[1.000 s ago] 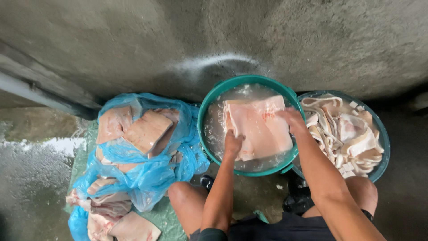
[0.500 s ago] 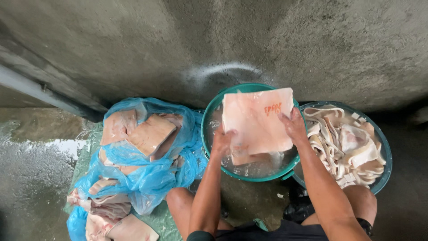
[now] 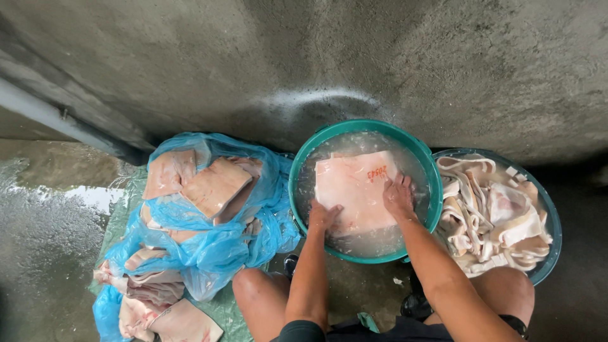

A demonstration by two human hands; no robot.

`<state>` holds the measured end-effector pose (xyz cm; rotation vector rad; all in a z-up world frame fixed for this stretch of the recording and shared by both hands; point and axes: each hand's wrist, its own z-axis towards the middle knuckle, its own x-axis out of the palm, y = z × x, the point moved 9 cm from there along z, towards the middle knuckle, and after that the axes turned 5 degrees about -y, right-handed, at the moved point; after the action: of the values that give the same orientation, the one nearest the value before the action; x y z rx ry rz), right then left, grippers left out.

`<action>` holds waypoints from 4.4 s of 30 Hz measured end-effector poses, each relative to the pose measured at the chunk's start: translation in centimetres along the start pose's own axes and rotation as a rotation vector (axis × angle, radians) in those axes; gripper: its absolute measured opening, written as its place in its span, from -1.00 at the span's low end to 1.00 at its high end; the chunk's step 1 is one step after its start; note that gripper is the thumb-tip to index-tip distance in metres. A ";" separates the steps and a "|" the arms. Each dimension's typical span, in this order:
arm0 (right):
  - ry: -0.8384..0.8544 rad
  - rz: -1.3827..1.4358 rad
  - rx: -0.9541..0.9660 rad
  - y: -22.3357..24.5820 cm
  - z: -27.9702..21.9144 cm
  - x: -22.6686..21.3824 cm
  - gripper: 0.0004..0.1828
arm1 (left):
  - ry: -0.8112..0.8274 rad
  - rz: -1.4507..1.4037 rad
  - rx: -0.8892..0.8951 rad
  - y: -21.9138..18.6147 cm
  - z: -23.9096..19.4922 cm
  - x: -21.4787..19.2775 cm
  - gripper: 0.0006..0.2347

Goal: The person washes and sorts pieces of raw animal skin by hand in buckets of water and then places them into blue plastic crates.

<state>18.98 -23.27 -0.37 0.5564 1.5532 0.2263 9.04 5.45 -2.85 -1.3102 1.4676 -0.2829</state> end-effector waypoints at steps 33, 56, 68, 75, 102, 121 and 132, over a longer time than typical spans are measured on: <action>0.183 0.890 0.052 3.8 1.7 -3.1 -0.49 | 0.064 -0.773 0.070 -5.7 0.0 -5.7 -0.69; 0.045 -0.021 0.110 -1.3 -1.2 -1.0 -0.03 | -0.030 -0.558 0.030 6.2 1.4 -21.5 -0.69; 0.383 1.083 0.410 -3.6 -1.5 1.1 -0.31 | 0.012 -0.638 -0.105 7.1 0.1 -21.3 -0.61; 0.306 1.223 -0.037 6.0 -2.9 -13.5 -0.51 | -0.074 -0.577 -0.095 8.9 0.3 -22.9 -0.55; -0.001 -0.272 -0.428 1.9 -0.7 1.2 -0.14 | -0.178 0.303 0.469 -5.9 -10.3 6.3 -0.23; 0.253 -0.283 -0.381 1.1 2.1 4.3 -0.27 | 0.144 0.308 0.286 -6.6 -12.3 3.7 -0.33; 0.170 -0.256 -0.272 0.7 3.8 3.1 -0.34 | -0.276 0.595 0.238 -6.4 -10.1 -11.0 -0.24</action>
<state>22.96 -21.91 -3.06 0.1252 1.7065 0.2884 2.19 7.47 11.75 -0.6501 1.4620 0.1105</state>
